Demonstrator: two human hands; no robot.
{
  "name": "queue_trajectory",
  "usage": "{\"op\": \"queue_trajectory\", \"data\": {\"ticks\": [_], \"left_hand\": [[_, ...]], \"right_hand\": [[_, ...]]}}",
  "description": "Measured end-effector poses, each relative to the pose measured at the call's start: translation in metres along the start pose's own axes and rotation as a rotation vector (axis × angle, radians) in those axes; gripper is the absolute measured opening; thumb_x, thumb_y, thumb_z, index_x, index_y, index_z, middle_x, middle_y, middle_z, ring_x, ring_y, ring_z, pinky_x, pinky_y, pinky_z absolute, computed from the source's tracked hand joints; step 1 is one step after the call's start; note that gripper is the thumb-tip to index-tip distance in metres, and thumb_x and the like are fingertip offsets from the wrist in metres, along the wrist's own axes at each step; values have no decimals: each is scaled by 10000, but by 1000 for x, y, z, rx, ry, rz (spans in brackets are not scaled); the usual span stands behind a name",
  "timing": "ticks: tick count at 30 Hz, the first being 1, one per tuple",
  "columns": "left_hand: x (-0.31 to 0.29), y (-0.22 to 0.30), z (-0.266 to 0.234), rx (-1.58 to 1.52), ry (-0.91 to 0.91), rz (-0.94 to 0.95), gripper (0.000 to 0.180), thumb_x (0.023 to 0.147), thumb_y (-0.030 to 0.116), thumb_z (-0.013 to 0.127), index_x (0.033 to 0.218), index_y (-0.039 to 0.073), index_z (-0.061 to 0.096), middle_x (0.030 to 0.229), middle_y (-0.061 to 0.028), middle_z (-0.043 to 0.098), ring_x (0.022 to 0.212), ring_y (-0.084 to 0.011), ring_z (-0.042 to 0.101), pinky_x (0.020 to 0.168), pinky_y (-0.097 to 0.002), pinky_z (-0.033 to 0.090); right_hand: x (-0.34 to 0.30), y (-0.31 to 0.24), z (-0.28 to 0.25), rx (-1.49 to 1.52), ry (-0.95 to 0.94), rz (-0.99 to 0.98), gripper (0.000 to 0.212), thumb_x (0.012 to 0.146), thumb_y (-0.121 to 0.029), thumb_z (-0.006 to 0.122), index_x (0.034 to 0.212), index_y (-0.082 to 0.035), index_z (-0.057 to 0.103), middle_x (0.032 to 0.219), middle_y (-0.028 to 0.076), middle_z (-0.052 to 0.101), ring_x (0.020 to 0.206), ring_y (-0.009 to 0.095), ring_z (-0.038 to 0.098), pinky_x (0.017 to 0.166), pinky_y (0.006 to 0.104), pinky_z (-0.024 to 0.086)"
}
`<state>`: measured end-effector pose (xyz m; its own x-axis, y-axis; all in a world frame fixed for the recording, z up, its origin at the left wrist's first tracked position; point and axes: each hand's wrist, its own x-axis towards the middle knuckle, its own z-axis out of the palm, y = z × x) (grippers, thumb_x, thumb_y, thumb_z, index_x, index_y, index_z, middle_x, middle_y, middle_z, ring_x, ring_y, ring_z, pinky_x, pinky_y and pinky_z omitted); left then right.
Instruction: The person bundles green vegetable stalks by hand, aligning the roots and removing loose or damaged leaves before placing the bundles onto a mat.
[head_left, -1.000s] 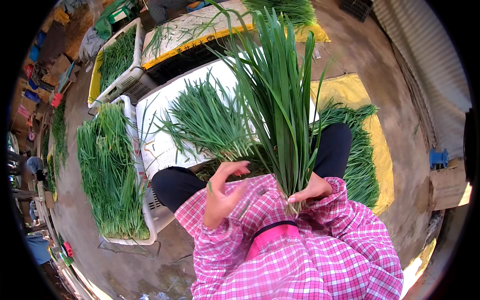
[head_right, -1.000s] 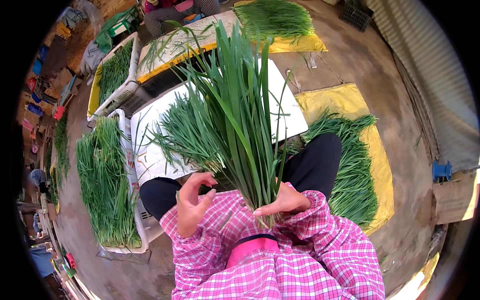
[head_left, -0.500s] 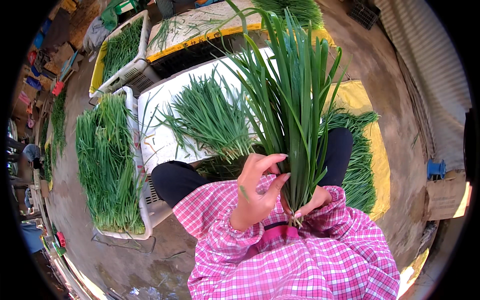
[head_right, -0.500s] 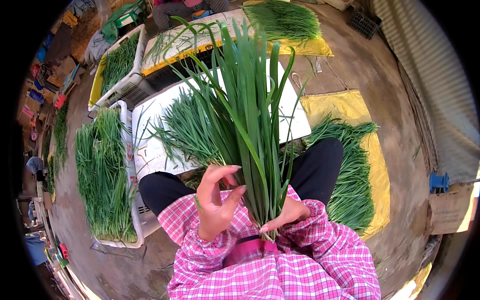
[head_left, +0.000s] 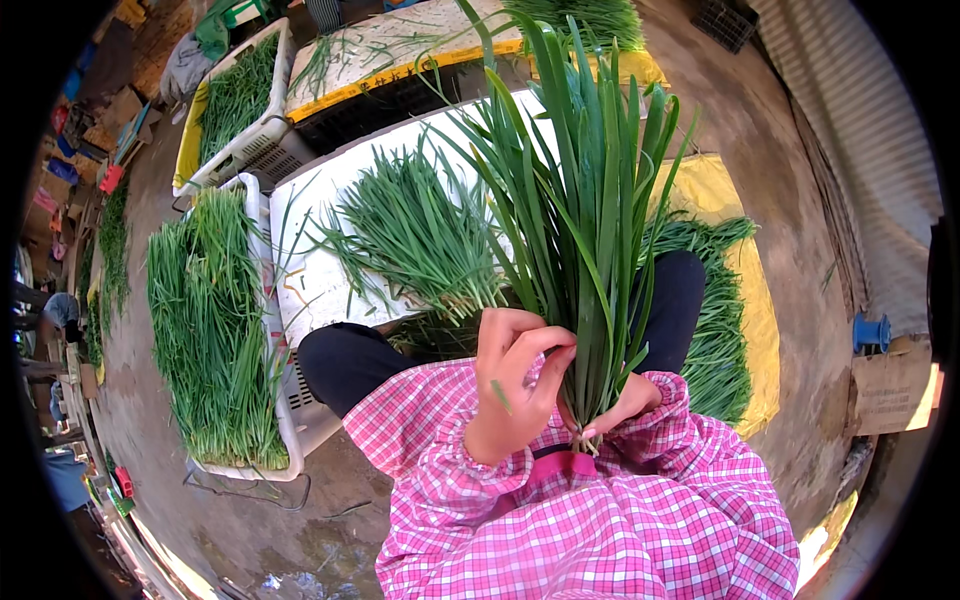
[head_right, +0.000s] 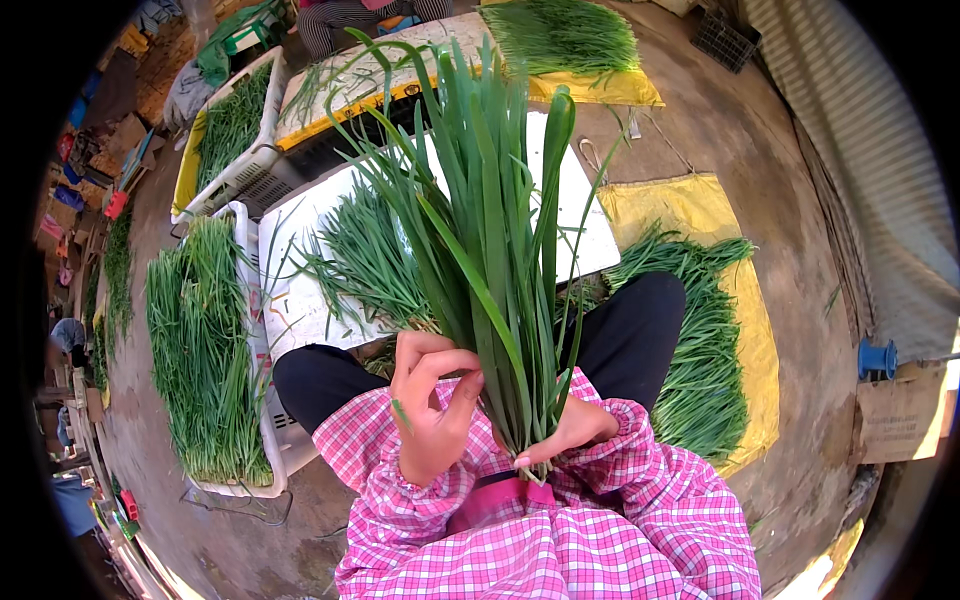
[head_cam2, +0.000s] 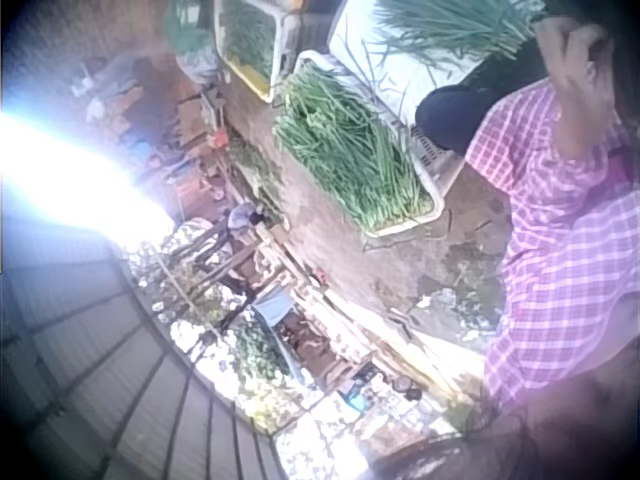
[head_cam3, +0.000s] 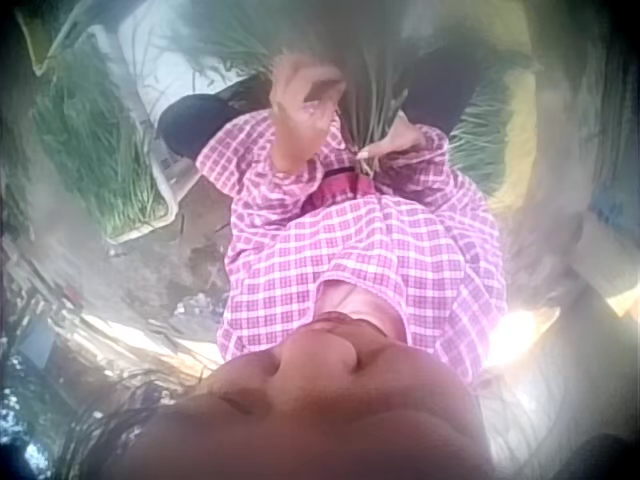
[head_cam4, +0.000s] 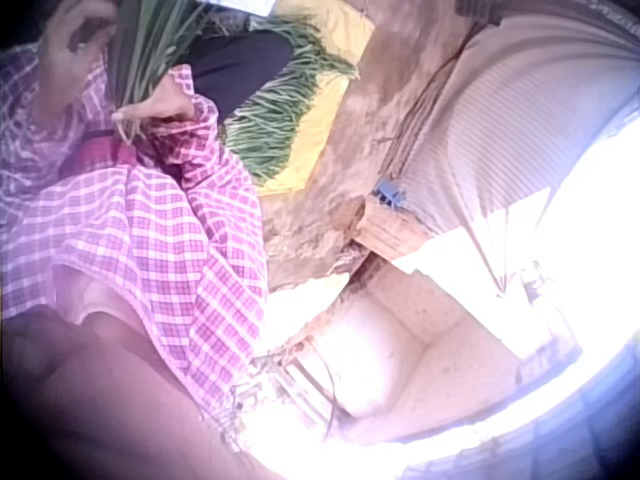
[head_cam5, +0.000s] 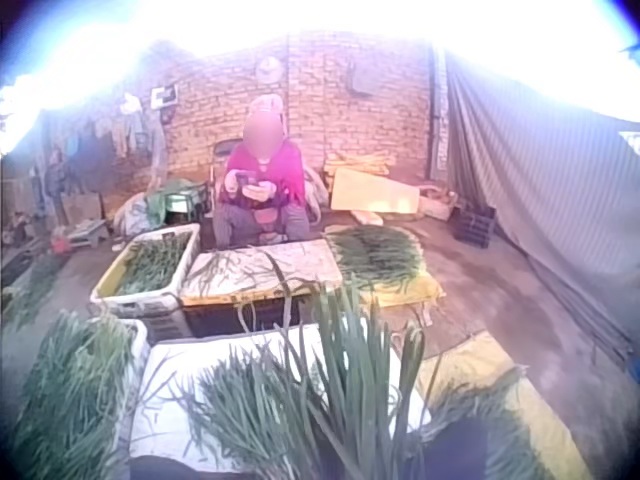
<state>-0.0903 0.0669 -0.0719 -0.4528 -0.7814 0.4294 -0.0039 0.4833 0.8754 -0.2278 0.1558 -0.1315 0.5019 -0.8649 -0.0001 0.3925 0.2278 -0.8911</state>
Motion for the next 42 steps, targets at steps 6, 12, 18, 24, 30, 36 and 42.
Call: {"op": "queue_trajectory", "data": {"ticks": [6,12,18,24,30,36,42], "left_hand": [[-12,3,-2,-146,114,-84,175,638,-30,631,770,58,557,824,-74,432,705,-192,435,606,-278,363],[-26,8,-16,-30,176,-70,133,679,42,642,771,54,548,944,-87,444,793,-167,389,656,-268,348],[-31,12,-21,-430,168,-188,176,792,143,555,822,46,411,939,-178,493,724,-163,462,610,-244,386],[-33,9,-14,-687,126,-320,151,878,161,411,919,65,302,772,-214,539,579,-193,501,527,-261,426],[-31,1,-13,-801,163,-416,162,878,173,411,926,67,298,671,-160,502,550,-186,473,510,-255,416],[-33,0,-9,-776,166,-340,352,844,341,464,960,31,344,658,-125,487,614,-175,449,571,-263,370],[-36,-10,-8,-803,64,-107,309,793,246,564,910,-9,435,811,-120,505,729,-190,515,676,-301,421]], "right_hand": [[-2,3,-2,-13,21,25,280,670,-114,695,862,-3,524,755,53,553,685,134,524,600,258,424],[-7,12,-4,-53,154,28,341,648,-108,710,915,-2,527,801,57,558,729,150,522,646,276,424],[-8,18,-8,-126,141,-31,395,628,-106,721,951,-2,518,837,60,560,766,151,520,687,278,418],[-3,8,-2,-112,109,-8,385,624,-102,726,938,-1,528,835,63,568,772,147,526,688,272,420],[-7,14,-5,-137,91,33,353,637,-100,724,913,8,532,796,61,567,727,137,522,646,271,421],[-5,12,-2,-113,108,55,346,643,-107,723,903,10,527,784,54,561,721,135,515,642,266,417],[-5,14,-2,-164,112,4,390,637,-120,728,943,11,524,822,64,557,750,145,512,665,277,416]]}}
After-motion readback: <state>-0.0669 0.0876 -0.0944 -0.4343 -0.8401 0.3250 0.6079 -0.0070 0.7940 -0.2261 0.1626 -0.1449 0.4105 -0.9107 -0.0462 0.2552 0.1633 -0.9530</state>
